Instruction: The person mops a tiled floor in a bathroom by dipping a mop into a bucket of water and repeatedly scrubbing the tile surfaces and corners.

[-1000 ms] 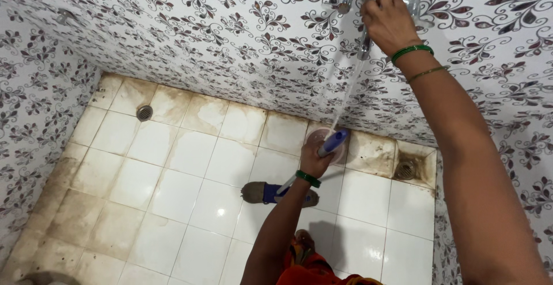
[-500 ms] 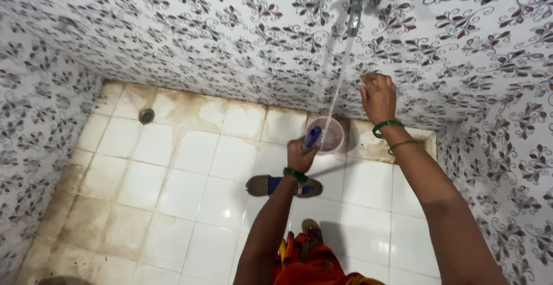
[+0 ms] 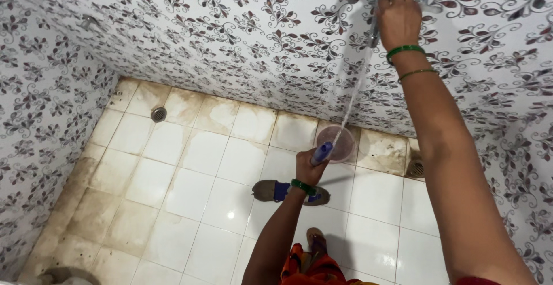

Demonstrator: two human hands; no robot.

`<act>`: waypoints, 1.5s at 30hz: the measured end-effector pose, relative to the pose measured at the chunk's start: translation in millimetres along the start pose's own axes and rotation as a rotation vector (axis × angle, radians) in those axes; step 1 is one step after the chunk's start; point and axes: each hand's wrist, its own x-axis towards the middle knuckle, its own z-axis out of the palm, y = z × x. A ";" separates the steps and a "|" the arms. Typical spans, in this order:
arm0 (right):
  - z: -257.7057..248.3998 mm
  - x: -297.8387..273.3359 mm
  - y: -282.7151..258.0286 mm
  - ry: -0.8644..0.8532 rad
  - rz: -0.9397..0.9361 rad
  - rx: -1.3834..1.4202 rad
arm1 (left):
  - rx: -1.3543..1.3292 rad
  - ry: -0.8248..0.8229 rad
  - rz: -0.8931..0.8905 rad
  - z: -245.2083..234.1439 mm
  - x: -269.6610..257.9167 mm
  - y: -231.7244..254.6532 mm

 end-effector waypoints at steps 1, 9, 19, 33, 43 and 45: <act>6.4 4.0 2.9 -0.005 -0.035 -0.030 | 0.006 0.000 0.014 0.1 2.6 -0.1; 45.7 10.4 9.8 -0.142 -0.126 -0.159 | -0.034 -0.006 -0.028 2.1 11.3 3.9; 55.5 13.3 15.3 -0.089 -0.161 -0.118 | -0.060 0.011 -0.043 -3.4 21.7 -1.8; 53.0 11.7 4.9 0.091 0.177 0.044 | -0.054 0.009 -0.050 4.3 24.1 -7.7; 49.6 13.6 4.1 0.091 0.165 0.006 | -0.048 -0.005 -0.066 3.1 26.0 -5.5; 49.7 13.4 4.1 0.091 0.169 0.012 | -0.053 -0.011 -0.060 3.3 26.5 -4.4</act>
